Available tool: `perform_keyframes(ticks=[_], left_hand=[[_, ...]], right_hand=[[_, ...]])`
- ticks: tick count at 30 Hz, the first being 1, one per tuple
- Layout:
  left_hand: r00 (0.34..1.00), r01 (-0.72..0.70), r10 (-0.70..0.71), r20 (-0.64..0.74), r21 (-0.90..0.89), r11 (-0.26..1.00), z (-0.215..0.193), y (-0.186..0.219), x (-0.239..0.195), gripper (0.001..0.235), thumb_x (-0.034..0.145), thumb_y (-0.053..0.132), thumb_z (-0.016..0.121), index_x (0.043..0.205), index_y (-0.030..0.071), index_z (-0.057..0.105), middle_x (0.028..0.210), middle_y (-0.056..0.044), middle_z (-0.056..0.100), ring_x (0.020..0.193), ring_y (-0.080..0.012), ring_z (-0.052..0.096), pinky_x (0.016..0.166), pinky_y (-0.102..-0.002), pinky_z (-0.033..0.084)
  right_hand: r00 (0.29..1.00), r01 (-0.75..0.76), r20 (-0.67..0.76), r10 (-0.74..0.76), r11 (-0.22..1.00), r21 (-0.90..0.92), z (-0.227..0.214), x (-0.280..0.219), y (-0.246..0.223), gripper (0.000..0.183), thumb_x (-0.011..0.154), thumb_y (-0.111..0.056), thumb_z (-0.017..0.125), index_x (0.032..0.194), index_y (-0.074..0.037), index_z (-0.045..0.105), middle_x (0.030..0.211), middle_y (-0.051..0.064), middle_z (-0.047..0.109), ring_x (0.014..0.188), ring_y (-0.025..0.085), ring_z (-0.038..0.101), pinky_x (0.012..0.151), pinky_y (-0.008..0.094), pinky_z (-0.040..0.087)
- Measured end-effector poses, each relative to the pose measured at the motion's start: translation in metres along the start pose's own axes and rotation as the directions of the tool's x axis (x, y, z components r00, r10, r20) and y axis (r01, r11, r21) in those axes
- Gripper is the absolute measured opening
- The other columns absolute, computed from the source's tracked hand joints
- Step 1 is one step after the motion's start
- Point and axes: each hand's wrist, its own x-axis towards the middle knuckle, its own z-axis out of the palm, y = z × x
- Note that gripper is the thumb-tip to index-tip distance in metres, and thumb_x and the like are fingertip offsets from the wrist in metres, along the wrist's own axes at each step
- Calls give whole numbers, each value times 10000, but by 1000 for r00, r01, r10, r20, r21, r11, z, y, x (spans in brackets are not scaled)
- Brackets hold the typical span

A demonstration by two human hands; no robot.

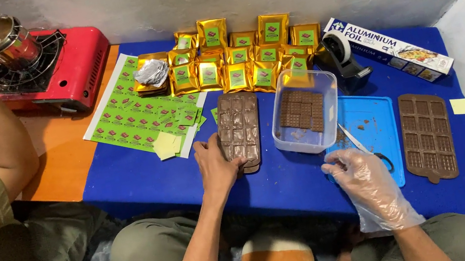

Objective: The person sits on the floor and uses scissors to trim the edges of chocolate bars removed from a mold. They place the trimmed pieces into a clear plastic container and continue processing the chocolate bars.

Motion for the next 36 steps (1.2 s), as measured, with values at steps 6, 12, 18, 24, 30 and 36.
perform_keyframes(ticks=[6, 12, 18, 24, 30, 36], left_hand=[[999, -29, 29, -13, -13, 999, 26, -33, 10, 912, 655, 201, 987, 1447, 138, 539, 1199, -163, 455, 1167, -432, 500, 1007, -527, 453], [996, -61, 62, -64, 29, 998, 28, -33, 6, 852, 671, 223, 992, 1418, 137, 593, 1187, -177, 532, 1145, -383, 527, 950, -503, 492], [1000, 22, -24, -16, -112, 994, 25, -27, 3, 1030, 662, 196, 995, 1536, 198, 449, 1142, -130, 456, 1115, -348, 514, 983, -481, 482], [998, 67, -70, -9, -204, 977, 20, -24, 3, 1026, 639, 146, 996, 1522, 198, 475, 1201, -130, 474, 1140, -326, 560, 1031, -489, 503], [976, 214, -179, 123, -402, 890, 5, -21, 7, 798, 655, 106, 948, 1384, 186, 633, 1046, -66, 786, 863, -152, 756, 821, -311, 628], [972, 237, -174, 160, -654, 719, 15, -40, 10, 717, 816, -75, 801, 1477, -18, 528, 1069, -253, 711, 963, -255, 731, 815, -380, 636]], right_hand=[[997, -32, 72, 18, 980, 199, 20, -12, -34, 196, 856, -264, 791, 1037, -190, 814, 1034, -5, 814, 909, 122, 779, 864, 253, 575], [994, 5, 105, -27, 977, 212, 38, -16, -40, 270, 867, -272, 770, 1126, -197, 791, 971, -5, 783, 862, 112, 741, 850, 260, 565], [988, -84, 151, 22, 906, 416, 50, -18, -59, 337, 868, -233, 765, 1194, -152, 789, 950, -3, 727, 835, 94, 660, 828, 244, 524], [987, -73, 160, 12, 923, 378, 53, -15, -56, 358, 875, -240, 753, 1225, -172, 776, 981, -1, 740, 867, 100, 673, 854, 250, 527], [984, -119, 171, 52, 903, 412, 47, -17, -64, 338, 876, -218, 754, 1208, -163, 786, 959, -1, 743, 838, 97, 661, 835, 248, 528], [970, -239, 198, 144, 736, 633, 73, 1, -70, 352, 929, -170, 711, 1256, -42, 734, 954, 150, 806, 723, 167, 744, 694, 288, 629]])
